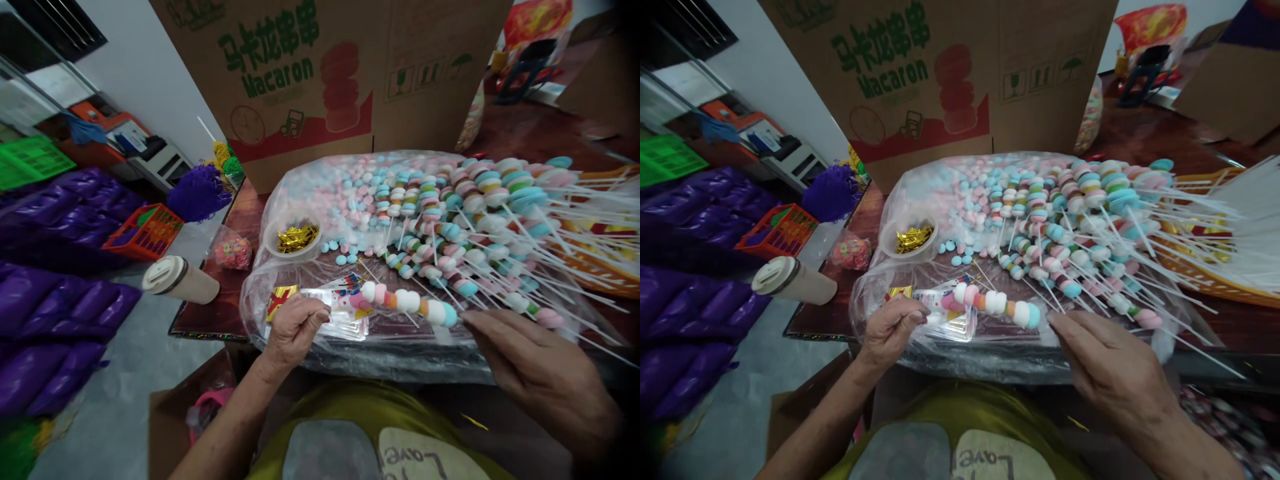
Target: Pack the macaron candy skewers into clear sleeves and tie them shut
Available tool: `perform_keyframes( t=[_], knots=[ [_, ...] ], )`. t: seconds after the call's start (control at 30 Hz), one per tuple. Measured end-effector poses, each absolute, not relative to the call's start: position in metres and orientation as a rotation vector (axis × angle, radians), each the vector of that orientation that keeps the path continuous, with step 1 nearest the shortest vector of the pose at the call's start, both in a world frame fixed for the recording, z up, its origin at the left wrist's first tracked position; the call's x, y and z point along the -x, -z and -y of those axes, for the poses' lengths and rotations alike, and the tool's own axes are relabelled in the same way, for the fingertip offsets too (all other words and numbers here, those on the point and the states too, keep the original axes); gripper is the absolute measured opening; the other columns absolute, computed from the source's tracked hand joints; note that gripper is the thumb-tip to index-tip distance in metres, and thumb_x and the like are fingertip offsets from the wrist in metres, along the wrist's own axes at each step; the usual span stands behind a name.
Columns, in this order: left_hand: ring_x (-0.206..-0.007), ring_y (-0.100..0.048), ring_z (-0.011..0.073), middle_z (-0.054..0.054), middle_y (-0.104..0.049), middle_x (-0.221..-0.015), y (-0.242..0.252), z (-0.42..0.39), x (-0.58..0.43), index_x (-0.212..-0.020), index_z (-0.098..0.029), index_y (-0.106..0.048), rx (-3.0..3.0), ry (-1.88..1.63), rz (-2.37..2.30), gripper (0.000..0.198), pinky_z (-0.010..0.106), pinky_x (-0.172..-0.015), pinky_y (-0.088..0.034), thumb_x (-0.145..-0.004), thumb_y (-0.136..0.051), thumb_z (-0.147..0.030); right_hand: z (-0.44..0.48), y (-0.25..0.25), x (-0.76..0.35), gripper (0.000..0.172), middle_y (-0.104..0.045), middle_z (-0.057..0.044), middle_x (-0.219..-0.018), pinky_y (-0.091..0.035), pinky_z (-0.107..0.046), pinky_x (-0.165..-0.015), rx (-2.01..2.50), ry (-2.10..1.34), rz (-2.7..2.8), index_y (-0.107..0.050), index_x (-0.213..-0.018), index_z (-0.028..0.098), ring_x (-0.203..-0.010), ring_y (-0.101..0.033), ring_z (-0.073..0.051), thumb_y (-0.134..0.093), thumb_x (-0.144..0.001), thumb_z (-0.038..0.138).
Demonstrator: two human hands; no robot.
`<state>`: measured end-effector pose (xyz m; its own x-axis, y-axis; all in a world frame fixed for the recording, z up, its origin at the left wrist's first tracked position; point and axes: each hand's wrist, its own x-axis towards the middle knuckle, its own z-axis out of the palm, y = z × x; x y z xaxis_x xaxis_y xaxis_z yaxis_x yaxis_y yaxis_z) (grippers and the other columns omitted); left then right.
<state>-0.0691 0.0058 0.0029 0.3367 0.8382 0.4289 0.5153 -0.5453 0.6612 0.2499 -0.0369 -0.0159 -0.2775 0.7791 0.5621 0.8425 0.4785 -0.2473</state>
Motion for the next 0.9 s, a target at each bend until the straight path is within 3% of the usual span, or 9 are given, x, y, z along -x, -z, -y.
perform_keyframes(
  t=[0.23, 0.43, 0.53, 0.67, 0.73, 0.8, 0.9],
  knots=[
    [-0.063, -0.057, 0.0136, 0.003, -0.065, -0.064, -0.013, -0.003, 0.067, -0.073, -0.017, -0.06, -2.317, -1.017, -1.28, 0.018, 0.026, -0.064, -0.04, -0.084, -0.048, -0.023, 0.051, 0.028, -0.271, 0.036, -0.064, -0.009, -0.09, -0.047, -0.03, -0.068, 1.146, 0.187, 2.298, -0.056, -0.109, 0.028, -0.079, -0.06, -0.018, -0.043, -0.079, 0.015],
    [-0.061, -0.057, 0.0125, 0.004, -0.068, -0.069, -0.016, -0.002, 0.059, -0.072, -0.016, -0.06, -2.471, -0.805, -1.07, 0.019, 0.026, -0.064, -0.038, -0.085, -0.047, -0.021, 0.046, 0.02, -0.256, 0.032, -0.064, -0.008, -0.084, -0.048, -0.027, -0.061, 1.059, 0.121, 2.335, -0.057, -0.103, 0.024, -0.072, -0.061, -0.017, -0.04, -0.078, 0.012],
    [-0.066, -0.058, 0.0151, 0.006, -0.069, -0.078, -0.014, -0.003, 0.052, -0.086, -0.015, -0.062, -2.525, -0.715, -1.096, 0.023, 0.028, -0.068, -0.039, -0.087, -0.043, -0.028, 0.04, 0.012, -0.246, 0.028, -0.065, -0.008, -0.08, -0.048, -0.024, -0.059, 1.02, 0.081, 2.332, -0.057, -0.099, 0.022, -0.069, -0.061, -0.016, -0.04, -0.08, 0.012],
    [-0.077, -0.059, 0.0232, 0.011, -0.067, -0.084, -0.019, -0.005, 0.04, -0.113, -0.012, -0.054, -2.594, -0.329, -1.122, 0.061, 0.034, -0.075, -0.038, -0.073, -0.053, -0.058, 0.033, 0.005, -0.241, 0.024, -0.064, -0.009, -0.082, -0.047, -0.022, -0.059, 1.005, 0.082, 2.333, -0.056, -0.098, 0.019, -0.069, -0.06, -0.015, -0.043, -0.08, 0.011],
    [-0.076, -0.059, 0.0233, 0.008, -0.066, -0.08, -0.024, -0.007, 0.033, -0.108, -0.014, -0.056, -2.507, -0.114, -1.128, 0.065, 0.032, -0.071, -0.039, -0.066, -0.056, -0.064, 0.032, 0.001, -0.238, 0.026, -0.063, -0.008, -0.078, -0.045, -0.023, -0.058, 0.981, -0.006, 2.396, -0.056, -0.097, 0.018, -0.067, -0.058, -0.014, -0.04, -0.079, 0.007],
    [-0.071, -0.058, 0.0203, 0.004, -0.064, -0.075, -0.027, -0.008, 0.025, -0.097, -0.017, -0.06, -2.349, 0.049, -1.105, 0.056, 0.026, -0.062, -0.039, -0.066, -0.055, -0.064, 0.031, -0.003, -0.234, 0.029, -0.06, -0.006, -0.071, -0.042, -0.025, -0.056, 0.979, -0.128, 2.497, -0.058, -0.093, 0.018, -0.063, -0.056, -0.015, -0.038, -0.078, 0.004],
    [-0.067, -0.056, 0.0181, 0.001, -0.06, -0.072, -0.026, -0.008, 0.012, -0.09, -0.018, -0.061, -2.108, 0.127, -1.01, 0.054, 0.023, -0.055, -0.037, -0.061, -0.06, -0.064, 0.026, -0.007, -0.223, 0.029, -0.058, -0.005, -0.066, -0.037, -0.026, -0.053, 0.932, -0.218, 2.612, -0.06, -0.086, 0.018, -0.058, -0.052, -0.015, -0.036, -0.076, 0.003]
  ],
)
